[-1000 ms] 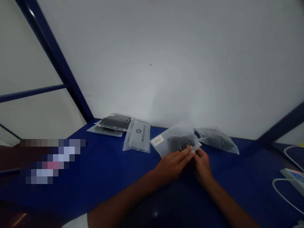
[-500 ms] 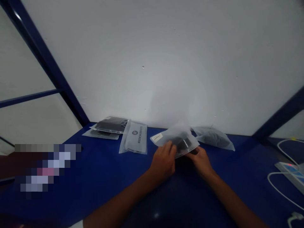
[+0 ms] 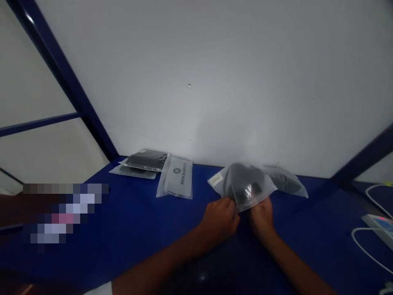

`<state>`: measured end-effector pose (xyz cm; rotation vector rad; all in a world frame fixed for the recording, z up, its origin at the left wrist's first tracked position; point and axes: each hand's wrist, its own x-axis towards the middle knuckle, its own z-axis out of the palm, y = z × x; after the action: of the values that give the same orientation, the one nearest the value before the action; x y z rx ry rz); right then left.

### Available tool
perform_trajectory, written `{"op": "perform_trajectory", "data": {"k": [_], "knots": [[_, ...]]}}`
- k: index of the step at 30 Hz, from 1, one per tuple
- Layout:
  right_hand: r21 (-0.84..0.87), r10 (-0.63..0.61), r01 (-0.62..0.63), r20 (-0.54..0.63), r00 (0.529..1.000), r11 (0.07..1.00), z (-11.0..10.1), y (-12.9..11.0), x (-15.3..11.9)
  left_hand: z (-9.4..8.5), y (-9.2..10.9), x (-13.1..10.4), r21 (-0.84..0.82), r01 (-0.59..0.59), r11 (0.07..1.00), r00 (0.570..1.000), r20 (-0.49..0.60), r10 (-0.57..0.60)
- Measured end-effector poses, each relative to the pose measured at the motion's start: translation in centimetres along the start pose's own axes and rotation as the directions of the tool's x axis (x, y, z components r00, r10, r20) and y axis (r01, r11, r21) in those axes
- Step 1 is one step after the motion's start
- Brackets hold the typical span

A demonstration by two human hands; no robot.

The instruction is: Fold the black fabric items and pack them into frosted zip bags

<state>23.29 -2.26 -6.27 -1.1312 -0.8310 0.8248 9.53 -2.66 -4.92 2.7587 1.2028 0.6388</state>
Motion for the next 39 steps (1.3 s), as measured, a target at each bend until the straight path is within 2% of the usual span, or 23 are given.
{"op": "perform_trajectory", "data": {"k": [2, 5, 8, 10, 13, 15, 19, 21, 22, 24, 26, 28, 29, 31, 32, 34, 39], "knots": [[-0.001, 0.084, -0.085, 0.122, 0.989, 0.996, -0.3, -0.3, 0.3, -0.1, -0.5, 0.0, 0.008, 0.036, 0.999, 0.999, -0.038, -0.036], [-0.023, 0.201, -0.203, 0.298, 0.933, 0.979, -0.8, -1.2, 0.8, -0.4, -1.4, 0.3, 0.038, 0.063, 0.997, 0.997, -0.043, -0.062], [-0.079, 0.234, -0.22, 0.362, 0.903, 0.972, -1.1, -1.9, 1.2, -0.7, -1.9, 0.6, 0.071, 0.033, 0.997, 0.999, 0.003, -0.034], [-0.058, 0.205, -0.198, 0.353, 0.913, 0.979, -1.0, -1.7, 1.4, -0.7, -2.0, 0.7, 0.082, 0.014, 0.996, 0.998, 0.054, -0.019], [0.027, 0.156, -0.168, 0.243, 0.957, 0.985, -0.5, -0.9, 1.2, -0.4, -1.9, 0.7, 0.074, 0.041, 0.996, 0.991, 0.12, -0.05], [0.079, 0.157, -0.173, 0.179, 0.971, 0.982, -0.1, -0.3, 0.8, -0.1, -1.8, 0.6, 0.024, 0.043, 0.999, 0.992, 0.119, -0.046], [0.146, 0.121, -0.137, 0.113, 0.986, 0.98, 0.4, -0.3, 0.0, 0.2, -1.3, 0.3, -0.19, -0.082, 0.978, 0.997, -0.021, 0.079], [0.16, 0.076, -0.088, 0.081, 0.994, 0.983, 0.5, -0.6, -0.1, 0.0, -0.9, 0.2, -0.312, -0.094, 0.946, 0.992, -0.112, 0.061], [0.168, 0.061, -0.071, 0.067, 0.996, 0.983, 0.5, -0.8, -0.1, -0.2, -0.8, 0.2, -0.375, -0.07, 0.924, 0.988, -0.153, 0.013], [0.181, 0.056, -0.062, 0.041, 0.998, 0.982, 0.5, -1.3, 0.1, -0.6, -0.6, 0.2, -0.509, 0.031, 0.86, 0.965, -0.208, -0.159], [0.187, 0.056, -0.06, 0.028, 0.998, 0.98, 0.4, -1.7, 0.4, -0.8, -0.9, 0.5, -0.66, 0.164, 0.734, 0.896, -0.212, -0.39], [0.186, 0.043, -0.048, 0.03, 0.999, 0.981, 0.2, -1.9, 0.6, -0.7, -1.6, 1.0, -0.82, 0.25, 0.515, 0.819, -0.104, -0.564], [0.186, 0.037, -0.043, 0.036, 0.999, 0.982, 0.1, -1.9, 0.7, -0.4, -1.9, 1.3, -0.881, 0.268, 0.389, 0.815, -0.007, -0.579], [0.181, 0.043, -0.05, 0.044, 0.998, 0.982, 0.0, -1.6, 0.8, 0.1, -2.7, 1.7, -0.937, 0.296, 0.187, 0.873, 0.186, -0.451], [0.173, 0.054, -0.06, 0.04, 0.998, 0.983, -0.1, -1.4, 0.8, 0.4, -2.9, 1.8, -0.941, 0.311, 0.131, 0.901, 0.249, -0.355], [0.132, 0.092, -0.096, 0.037, 0.995, 0.987, -0.4, -0.9, 0.9, 0.9, -3.0, 1.9, -0.937, 0.336, 0.094, 0.926, 0.31, -0.218], [-0.079, 0.167, -0.161, 0.082, 0.983, 0.984, -0.9, -0.5, 1.4, 1.0, -2.3, 1.5, -0.906, 0.422, 0.029, 0.901, 0.416, -0.127]]}}
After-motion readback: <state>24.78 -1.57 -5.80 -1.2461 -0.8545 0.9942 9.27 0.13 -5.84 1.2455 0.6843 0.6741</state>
